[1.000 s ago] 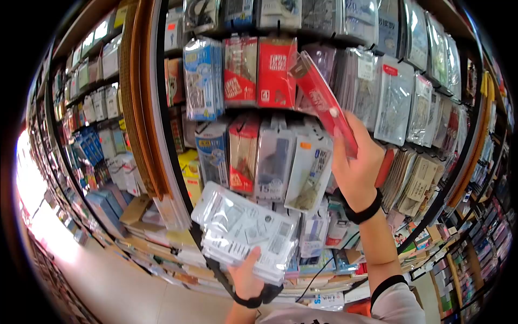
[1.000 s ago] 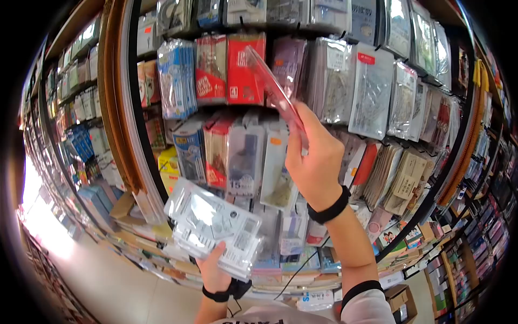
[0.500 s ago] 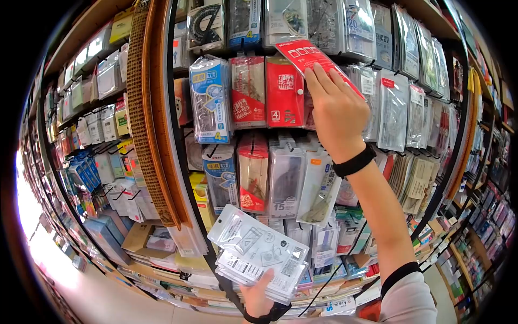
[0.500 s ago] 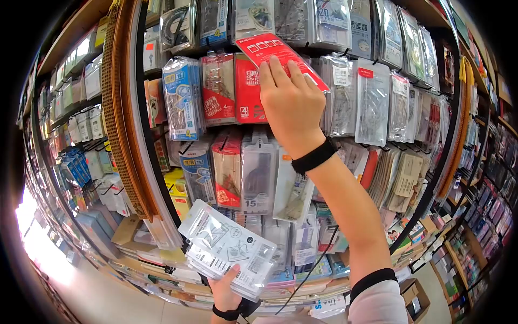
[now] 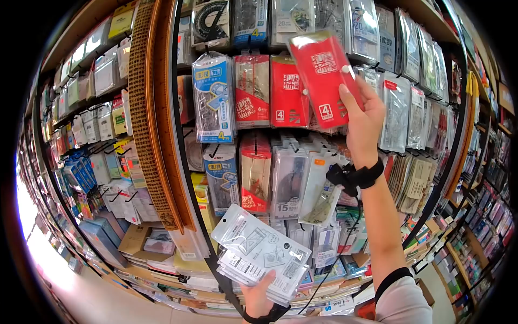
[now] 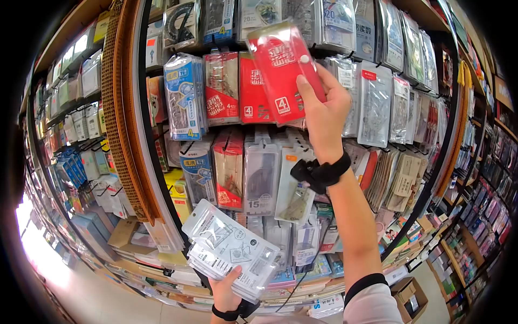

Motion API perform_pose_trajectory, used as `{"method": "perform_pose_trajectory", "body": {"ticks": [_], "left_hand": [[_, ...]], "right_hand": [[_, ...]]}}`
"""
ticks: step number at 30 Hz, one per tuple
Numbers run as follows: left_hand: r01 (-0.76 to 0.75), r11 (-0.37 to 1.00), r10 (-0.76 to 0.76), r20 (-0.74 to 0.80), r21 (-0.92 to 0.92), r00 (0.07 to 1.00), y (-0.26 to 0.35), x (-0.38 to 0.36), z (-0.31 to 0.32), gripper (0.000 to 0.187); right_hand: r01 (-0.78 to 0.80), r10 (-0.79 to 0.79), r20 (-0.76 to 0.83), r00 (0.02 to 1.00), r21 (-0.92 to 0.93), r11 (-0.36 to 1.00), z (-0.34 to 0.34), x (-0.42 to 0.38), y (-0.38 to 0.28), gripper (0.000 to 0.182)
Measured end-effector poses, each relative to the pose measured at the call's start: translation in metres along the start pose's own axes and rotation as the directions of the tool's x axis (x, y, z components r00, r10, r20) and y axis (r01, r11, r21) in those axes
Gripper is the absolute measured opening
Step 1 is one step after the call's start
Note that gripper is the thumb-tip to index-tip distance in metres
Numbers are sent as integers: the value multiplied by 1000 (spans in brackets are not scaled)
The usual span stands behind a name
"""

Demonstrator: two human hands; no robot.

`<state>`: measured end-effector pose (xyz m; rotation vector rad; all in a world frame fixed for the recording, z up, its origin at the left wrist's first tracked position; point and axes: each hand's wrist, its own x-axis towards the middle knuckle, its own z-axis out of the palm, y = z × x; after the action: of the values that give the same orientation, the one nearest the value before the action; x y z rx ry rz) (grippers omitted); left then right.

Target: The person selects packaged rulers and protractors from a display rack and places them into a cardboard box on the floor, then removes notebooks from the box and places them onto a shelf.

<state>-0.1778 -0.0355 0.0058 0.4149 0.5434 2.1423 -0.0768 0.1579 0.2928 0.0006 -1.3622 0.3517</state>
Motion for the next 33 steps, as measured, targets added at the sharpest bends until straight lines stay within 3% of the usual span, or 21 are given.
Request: {"method": "perform_pose_trajectory", "body": {"ticks": [1, 2, 5, 21, 27, 33], "left_hand": [[4, 1000, -4, -3, 5, 1000, -1, 1, -1, 61], [10, 1000, -10, -6, 10, 1000, -1, 1, -3, 60], [19, 1000, -19, -12, 24, 1000, -3, 2, -4, 60], [15, 999, -13, -57, 33, 998, -3, 2, -2, 58], [21, 995, -14, -71, 96, 997, -4, -2, 2, 63], [12, 995, -6, -65, 101, 998, -9, -5, 5, 64]], "right_hand": [[-205, 200, 45, 979, 237, 950, 0, -1, 5, 30], [-218, 210, 60, 976, 271, 938, 3, -3, 10, 32], [-172, 167, 49, 985, 140, 975, 10, -5, 28, 32], [-269, 270, 30, 962, 253, 929, 16, -10, 21, 30], [-249, 246, 39, 969, 172, 953, 12, -13, 22, 31], [-328, 320, 70, 945, 215, 920, 14, -8, 23, 27]]}}
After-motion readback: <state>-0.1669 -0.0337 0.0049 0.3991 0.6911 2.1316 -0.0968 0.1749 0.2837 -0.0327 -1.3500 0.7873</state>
